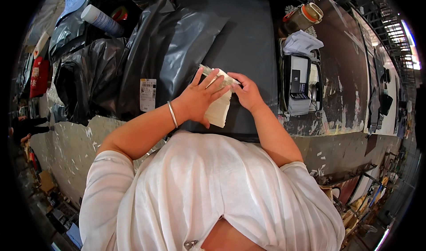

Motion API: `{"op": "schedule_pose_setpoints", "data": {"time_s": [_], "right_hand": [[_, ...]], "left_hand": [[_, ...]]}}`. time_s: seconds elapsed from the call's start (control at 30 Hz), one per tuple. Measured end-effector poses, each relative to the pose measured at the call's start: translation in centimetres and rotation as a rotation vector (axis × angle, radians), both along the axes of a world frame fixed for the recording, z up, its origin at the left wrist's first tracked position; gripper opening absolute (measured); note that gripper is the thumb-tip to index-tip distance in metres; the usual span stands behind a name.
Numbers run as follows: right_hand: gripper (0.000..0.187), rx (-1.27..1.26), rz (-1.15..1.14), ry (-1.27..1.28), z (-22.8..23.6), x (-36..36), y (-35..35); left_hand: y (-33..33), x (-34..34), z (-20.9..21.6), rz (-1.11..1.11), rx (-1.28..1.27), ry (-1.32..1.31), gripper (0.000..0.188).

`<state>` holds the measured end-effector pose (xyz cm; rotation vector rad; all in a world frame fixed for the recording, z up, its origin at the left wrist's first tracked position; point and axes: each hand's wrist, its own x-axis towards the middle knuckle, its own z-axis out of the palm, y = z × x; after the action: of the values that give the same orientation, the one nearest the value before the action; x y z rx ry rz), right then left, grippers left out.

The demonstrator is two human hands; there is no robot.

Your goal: The person organizes a stack of paper labels by squaring the edges of the stack on a table and then placing the stack into a black plastic bag containing other papers.

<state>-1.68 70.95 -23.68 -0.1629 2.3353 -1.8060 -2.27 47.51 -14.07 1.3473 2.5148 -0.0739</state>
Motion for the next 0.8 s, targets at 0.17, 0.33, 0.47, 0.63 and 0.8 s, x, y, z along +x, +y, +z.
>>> {"op": "schedule_pose_setpoints", "data": {"time_s": [0.17, 0.33, 0.47, 0.63, 0.8], "right_hand": [[0.036, 0.010, 0.007, 0.004, 0.4, 0.1, -0.2], [0.037, 0.013, 0.021, -0.012, 1.2, 0.2, -0.2], [0.038, -0.030, 0.031, 0.015, 0.8, 0.2, 0.0], [0.038, -0.060, 0.007, -0.001, 1.1, 0.2, -0.2], [0.037, -0.096, -0.060, 0.002, 0.7, 0.5, -0.5]], "left_hand": [[-0.6, -0.1, -0.7, 0.006, 0.069, -0.004, 0.138], [-1.5, -1.3, -1.6, 0.023, 0.343, -0.027, 0.111], [-1.4, -4.2, -2.1, 0.152, 0.584, 0.004, 0.066], [-0.7, -7.3, -3.9, 0.084, 0.664, -0.172, 0.028], [-0.9, -7.7, -6.2, 0.139, 0.853, -0.194, 0.015]]}}
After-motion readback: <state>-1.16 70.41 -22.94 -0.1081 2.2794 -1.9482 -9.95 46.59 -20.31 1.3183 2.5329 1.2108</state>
